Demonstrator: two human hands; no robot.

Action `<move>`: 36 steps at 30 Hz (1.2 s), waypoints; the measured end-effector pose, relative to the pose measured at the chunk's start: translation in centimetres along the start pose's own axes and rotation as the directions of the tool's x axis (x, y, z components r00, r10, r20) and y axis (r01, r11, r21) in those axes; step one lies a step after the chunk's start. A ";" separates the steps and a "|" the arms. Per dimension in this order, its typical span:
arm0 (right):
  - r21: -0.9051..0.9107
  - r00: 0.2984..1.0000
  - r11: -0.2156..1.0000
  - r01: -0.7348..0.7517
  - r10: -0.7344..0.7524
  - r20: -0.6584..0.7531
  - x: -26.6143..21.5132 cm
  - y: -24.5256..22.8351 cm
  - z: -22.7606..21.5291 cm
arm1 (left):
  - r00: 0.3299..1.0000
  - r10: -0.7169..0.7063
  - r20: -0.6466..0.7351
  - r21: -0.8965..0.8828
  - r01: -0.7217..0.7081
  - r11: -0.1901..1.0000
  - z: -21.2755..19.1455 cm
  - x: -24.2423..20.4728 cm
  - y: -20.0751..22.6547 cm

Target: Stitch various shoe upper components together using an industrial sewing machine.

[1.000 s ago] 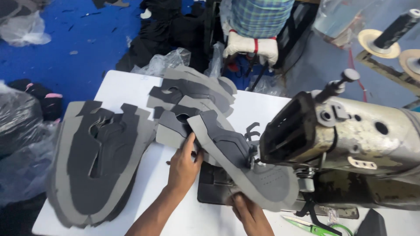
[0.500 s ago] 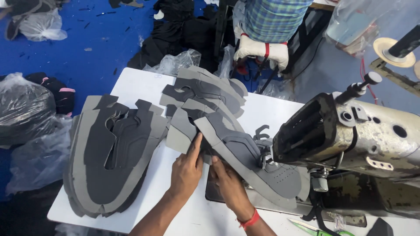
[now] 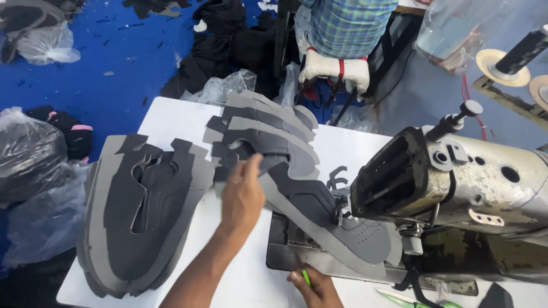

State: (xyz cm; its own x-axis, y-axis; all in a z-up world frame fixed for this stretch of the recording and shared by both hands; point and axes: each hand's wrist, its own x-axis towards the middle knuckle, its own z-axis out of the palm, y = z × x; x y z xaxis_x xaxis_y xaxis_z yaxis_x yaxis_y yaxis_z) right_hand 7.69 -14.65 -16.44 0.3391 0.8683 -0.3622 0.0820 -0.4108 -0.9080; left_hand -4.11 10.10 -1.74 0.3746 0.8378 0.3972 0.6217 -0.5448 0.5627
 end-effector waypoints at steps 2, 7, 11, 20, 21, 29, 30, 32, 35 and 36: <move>-0.089 1.000 0.996 -0.009 0.008 -0.017 -0.2 2.3 -0.9 | 0.980 0.184 -0.071 -0.195 -0.194 0.961 0.4 0.2 1.2; -0.028 0.983 0.993 -0.116 0.111 -0.146 -0.3 13.9 -4.1 | 0.959 0.283 -0.014 -0.350 -0.270 0.897 0.0 0.1 3.9; 0.351 0.914 0.929 -0.118 0.240 -0.327 -3.9 5.2 -6.7 | 0.952 0.298 0.070 -0.448 -0.237 0.862 -0.4 -2.3 4.7; 0.780 0.825 0.582 0.231 0.307 -0.474 -4.3 0.8 -8.4 | 0.835 0.091 0.543 -0.485 0.223 0.846 -1.9 -10.4 3.1; 0.781 0.825 0.580 0.232 0.308 -0.474 -4.3 0.7 -8.1 | 0.834 0.092 0.543 -0.484 0.222 0.846 -1.2 -11.7 2.6; 0.820 0.820 0.288 0.494 0.161 -0.550 -5.0 -0.5 -4.8 | 0.070 -0.045 0.996 -0.050 0.935 0.350 6.4 -22.9 -0.8; 0.821 0.820 0.288 0.493 0.162 -0.549 -5.2 -0.7 -4.4 | 0.069 -0.046 0.997 -0.049 0.935 0.350 6.5 -23.1 -0.2; 0.852 0.873 0.225 0.473 0.013 -0.488 -5.5 -1.1 -3.7 | 0.273 0.000 0.962 -0.273 0.962 0.007 6.8 -23.3 1.1; 0.779 0.897 0.489 0.392 -0.013 -0.442 -6.3 -2.3 -3.7 | 0.508 -0.126 0.852 -0.513 0.858 -0.008 6.1 -21.1 1.8; 0.780 0.897 0.489 0.391 -0.011 -0.442 -6.6 -1.6 -4.1 | 0.506 -0.126 0.853 -0.511 0.860 -0.008 5.4 -20.4 1.9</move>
State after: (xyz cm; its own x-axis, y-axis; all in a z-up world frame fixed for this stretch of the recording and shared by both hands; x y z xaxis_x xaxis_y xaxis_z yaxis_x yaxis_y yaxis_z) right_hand 9.11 -20.88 -11.72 0.7178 0.6601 -0.2215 -0.5581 0.3552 -0.7499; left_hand -6.82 -7.81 -12.67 0.6982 0.5234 -0.4884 -0.0348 0.7062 0.7071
